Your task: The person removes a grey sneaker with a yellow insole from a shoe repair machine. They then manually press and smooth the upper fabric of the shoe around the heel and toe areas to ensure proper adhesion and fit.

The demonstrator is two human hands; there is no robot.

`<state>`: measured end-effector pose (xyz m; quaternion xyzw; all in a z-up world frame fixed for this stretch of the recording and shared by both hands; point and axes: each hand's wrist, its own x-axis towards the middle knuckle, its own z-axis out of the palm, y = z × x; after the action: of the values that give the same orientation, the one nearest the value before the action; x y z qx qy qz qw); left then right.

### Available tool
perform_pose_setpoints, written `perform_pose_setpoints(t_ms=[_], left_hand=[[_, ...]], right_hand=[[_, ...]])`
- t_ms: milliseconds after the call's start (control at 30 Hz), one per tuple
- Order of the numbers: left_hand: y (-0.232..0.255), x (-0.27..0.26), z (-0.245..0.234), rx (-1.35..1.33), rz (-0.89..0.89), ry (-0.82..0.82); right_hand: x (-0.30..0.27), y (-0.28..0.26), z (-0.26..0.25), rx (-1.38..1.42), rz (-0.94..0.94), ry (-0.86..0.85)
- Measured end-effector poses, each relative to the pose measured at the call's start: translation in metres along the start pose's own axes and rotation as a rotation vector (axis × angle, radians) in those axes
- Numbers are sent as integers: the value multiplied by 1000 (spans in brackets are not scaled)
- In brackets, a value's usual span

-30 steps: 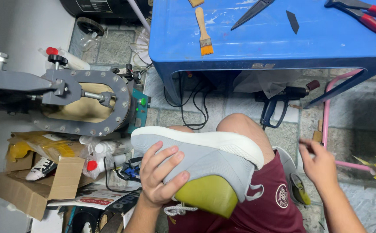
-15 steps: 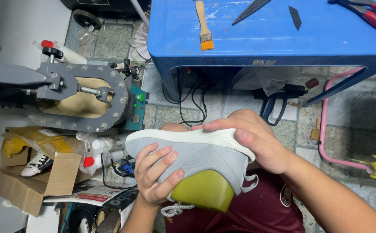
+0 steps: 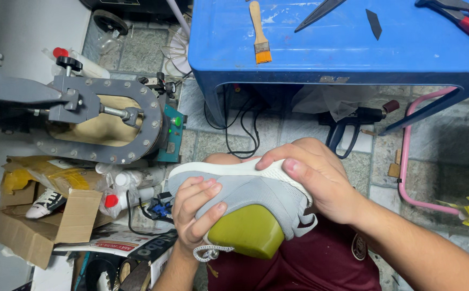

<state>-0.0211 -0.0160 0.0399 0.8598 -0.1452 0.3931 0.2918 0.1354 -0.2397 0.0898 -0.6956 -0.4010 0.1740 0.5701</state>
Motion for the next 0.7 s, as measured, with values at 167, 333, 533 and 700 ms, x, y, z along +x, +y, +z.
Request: perform_pose_setpoints(t_ms=[167,333,533,700], left_hand=[[0,20,9,-11,-13,19],[1,52,36,-175,-52,82],[10,56,56,-318,-224,20],[17,41,59,-311,-295,-46]], right_hand=[[6,-6,-8,348,201,-56],[23,-42,-57,613,275,-96],[34,-27,-52,862,202,-102],[14,-9,-53,571,220,-37]])
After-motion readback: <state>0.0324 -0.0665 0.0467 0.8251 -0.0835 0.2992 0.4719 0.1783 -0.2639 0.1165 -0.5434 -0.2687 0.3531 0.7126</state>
